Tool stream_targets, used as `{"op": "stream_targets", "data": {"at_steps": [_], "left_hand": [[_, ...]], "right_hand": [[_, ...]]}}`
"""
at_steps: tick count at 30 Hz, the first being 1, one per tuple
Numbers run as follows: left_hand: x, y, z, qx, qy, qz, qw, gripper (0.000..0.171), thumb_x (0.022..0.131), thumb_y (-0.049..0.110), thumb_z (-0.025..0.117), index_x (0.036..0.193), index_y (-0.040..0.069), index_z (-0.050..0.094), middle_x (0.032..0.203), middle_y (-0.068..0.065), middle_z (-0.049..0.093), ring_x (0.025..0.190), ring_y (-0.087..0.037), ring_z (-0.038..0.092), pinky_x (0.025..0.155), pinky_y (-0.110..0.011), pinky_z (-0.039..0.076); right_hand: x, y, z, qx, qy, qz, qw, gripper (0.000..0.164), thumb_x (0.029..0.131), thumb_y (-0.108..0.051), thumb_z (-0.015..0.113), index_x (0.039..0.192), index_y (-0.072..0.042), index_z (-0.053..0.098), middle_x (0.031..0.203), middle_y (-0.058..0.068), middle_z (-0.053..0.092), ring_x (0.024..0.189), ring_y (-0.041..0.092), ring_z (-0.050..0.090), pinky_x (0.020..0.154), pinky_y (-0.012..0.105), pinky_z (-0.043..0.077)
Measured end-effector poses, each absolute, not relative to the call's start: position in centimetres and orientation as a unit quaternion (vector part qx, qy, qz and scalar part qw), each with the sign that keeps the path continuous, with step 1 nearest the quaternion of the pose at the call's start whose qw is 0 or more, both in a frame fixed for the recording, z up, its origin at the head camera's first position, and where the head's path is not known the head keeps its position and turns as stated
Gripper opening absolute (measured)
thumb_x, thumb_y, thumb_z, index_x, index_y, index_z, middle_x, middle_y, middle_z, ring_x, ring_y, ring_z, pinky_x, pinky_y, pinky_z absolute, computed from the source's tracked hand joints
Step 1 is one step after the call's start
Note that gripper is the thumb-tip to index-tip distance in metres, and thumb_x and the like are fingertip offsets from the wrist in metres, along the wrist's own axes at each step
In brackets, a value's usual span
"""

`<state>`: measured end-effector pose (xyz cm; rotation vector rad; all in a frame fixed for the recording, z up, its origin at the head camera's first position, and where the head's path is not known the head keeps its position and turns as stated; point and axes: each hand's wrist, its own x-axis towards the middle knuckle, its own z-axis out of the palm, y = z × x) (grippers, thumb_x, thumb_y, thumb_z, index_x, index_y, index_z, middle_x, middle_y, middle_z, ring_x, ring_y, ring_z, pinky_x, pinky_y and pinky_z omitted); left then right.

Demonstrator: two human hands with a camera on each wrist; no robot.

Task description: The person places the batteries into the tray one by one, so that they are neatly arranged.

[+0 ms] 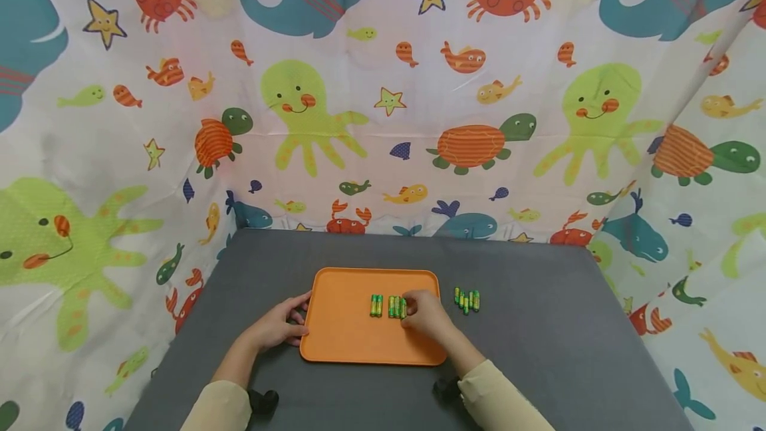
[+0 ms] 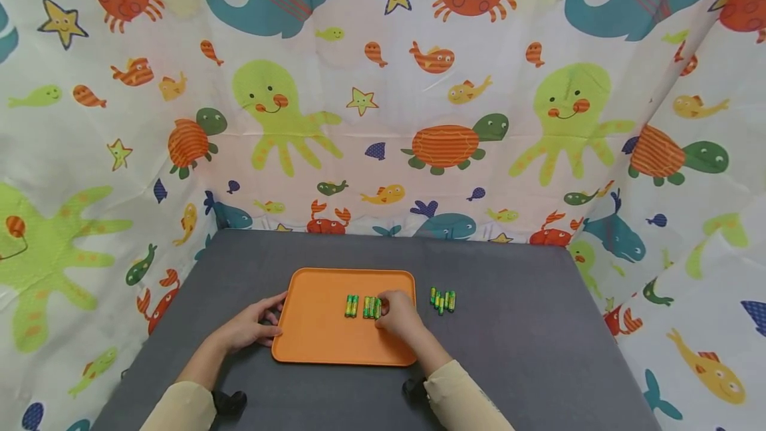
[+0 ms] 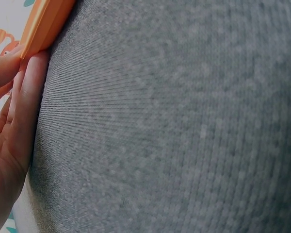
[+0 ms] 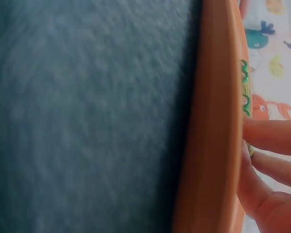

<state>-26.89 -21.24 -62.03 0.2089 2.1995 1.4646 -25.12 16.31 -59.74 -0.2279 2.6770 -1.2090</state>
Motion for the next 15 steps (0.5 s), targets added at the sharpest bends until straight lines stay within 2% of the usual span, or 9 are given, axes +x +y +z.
{"op": "stream_targets", "data": {"at_steps": [15], "left_hand": [[-26.9, -21.3, -62.0, 0.079, 0.803, 0.538, 0.244, 0.091, 0.085, 0.003, 0.078, 0.161, 0.018, 0.030, 0.129, -0.013, 0.042, 0.095, -0.025, 0.054, 0.071, -0.040, 0.063]], "right_hand": [[-25.1, 15.1, -59.7, -0.061, 0.901, -0.419, 0.099, 0.061, 0.079, 0.002, 0.082, 0.136, -0.003, 0.061, 0.110, 0.011, 0.065, 0.089, 0.019, 0.060, 0.071, 0.034, 0.054]]}}
